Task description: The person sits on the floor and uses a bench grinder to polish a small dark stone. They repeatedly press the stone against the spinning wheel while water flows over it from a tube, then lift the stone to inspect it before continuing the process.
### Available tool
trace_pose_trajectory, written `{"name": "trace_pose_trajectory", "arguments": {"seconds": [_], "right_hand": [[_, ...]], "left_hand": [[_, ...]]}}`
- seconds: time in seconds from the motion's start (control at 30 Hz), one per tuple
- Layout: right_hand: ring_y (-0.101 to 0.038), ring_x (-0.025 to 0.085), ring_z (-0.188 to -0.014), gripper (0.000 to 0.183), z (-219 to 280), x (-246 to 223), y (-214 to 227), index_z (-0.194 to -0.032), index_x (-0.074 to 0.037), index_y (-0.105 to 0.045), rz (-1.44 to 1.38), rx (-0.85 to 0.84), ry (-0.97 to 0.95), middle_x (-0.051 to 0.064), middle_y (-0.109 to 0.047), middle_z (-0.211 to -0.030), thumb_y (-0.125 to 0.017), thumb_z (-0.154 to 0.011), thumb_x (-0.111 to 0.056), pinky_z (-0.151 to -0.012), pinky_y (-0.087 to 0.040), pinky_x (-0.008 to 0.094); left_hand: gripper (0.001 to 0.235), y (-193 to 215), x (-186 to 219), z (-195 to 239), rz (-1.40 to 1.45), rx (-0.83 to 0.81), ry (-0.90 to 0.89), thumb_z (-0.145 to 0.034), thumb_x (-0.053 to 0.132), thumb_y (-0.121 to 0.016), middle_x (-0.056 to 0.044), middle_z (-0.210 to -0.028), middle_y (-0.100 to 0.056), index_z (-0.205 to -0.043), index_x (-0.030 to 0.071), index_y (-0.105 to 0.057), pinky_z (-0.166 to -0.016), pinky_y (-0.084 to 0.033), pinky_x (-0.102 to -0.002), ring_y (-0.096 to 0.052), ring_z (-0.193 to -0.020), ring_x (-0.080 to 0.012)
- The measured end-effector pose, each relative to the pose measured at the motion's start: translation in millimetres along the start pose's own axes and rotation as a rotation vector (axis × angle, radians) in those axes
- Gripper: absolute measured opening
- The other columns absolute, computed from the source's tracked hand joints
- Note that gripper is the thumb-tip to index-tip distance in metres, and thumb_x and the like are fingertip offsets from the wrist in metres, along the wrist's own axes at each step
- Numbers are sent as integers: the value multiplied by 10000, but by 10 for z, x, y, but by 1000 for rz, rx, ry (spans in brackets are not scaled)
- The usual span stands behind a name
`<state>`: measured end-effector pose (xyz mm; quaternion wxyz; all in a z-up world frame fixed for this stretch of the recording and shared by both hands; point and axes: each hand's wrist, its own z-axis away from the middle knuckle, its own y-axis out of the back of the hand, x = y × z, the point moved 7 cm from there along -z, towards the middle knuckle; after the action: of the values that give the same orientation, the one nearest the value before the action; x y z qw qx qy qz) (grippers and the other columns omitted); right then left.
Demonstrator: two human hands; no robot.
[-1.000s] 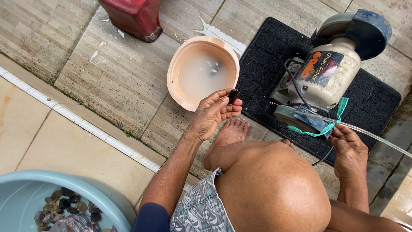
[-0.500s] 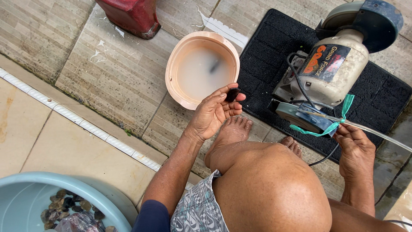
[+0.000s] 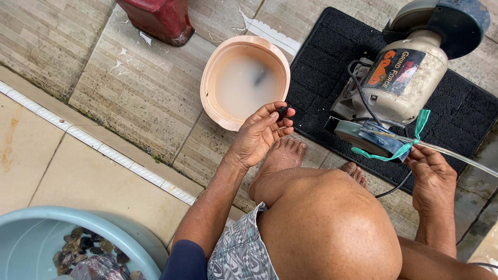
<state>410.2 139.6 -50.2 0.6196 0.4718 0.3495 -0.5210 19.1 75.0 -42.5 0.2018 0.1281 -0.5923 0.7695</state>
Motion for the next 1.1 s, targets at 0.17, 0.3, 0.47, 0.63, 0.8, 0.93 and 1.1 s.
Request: {"name": "trace_pose_trajectory", "arguments": {"seconds": [0.17, 0.3, 0.47, 0.63, 0.8, 0.93, 1.1], "right_hand": [[-632, 80, -1122, 389, 12, -33, -17, -1245, -36, -614, 19, 8, -2, 33, -669, -1169, -498, -892, 81, -1015, -540, 215], [-634, 75, -1117, 397, -4, 9, 10, -1245, -39, -616, 21, 12, -1, 26, -669, -1161, -496, -888, 85, -994, -541, 199], [-633, 108, -1127, 469, 33, -71, -48, -1286, -25, -587, 28, -18, 7, 62, -660, -1209, -445, -853, 89, -1026, -521, 233], [-632, 92, -1110, 445, 13, -29, -28, -1283, -46, -604, 36, -7, 10, 38, -668, -1188, -466, -876, 70, -979, -518, 209], [-616, 151, -1085, 468, -35, -6, 12, -1296, 14, -614, 78, -33, 109, 99, -655, -1188, -446, -876, 131, -982, -508, 263], [-605, 176, -1130, 458, -33, -29, 21, -1297, 24, -611, 44, -46, 123, 120, -653, -1200, -445, -886, 138, -994, -484, 280], [-602, 193, -1136, 435, -34, -7, 39, -1300, 37, -609, -10, -37, 77, 151, -659, -1202, -447, -911, 146, -1056, -459, 299]], "left_hand": [[411, 54, 12, 9, -54, 61, 10, -983, 97, -582, -218, -1214, -664, -1385, 22, -535, -827, -550, -268, -629, -890, -145], [439, 37, 37, -1, 31, 60, 14, -974, 108, -556, -262, -1209, -658, -1385, -40, -515, -876, -577, -324, -669, -906, -209], [434, -42, 229, 63, -25, 12, -42, -980, 80, -595, -236, -1234, -652, -1397, -11, -518, -943, -577, -377, -687, -991, -254], [453, -254, 499, 101, -74, -35, -127, -995, 69, -605, -227, -1232, -653, -1436, 91, -504, -978, -567, -394, -690, -1037, -267], [327, -780, 817, -13, -74, -150, -191, -1002, 84, -618, -271, -1243, -641, -1313, -12, -582, -1009, -555, -399, -676, -1069, -306], [332, -1369, 1071, -131, -125, -270, -238, -1009, 72, -627, -265, -1255, -641, -1324, -15, -573, -1040, -543, -400, -661, -1117, -311], [331, -2028, 1338, -229, -161, -414, -319, -1017, 48, -628, -251, -1289, -626, -1341, 0, -577, -1050, -545, -417, -635, -1171, -326]]}}
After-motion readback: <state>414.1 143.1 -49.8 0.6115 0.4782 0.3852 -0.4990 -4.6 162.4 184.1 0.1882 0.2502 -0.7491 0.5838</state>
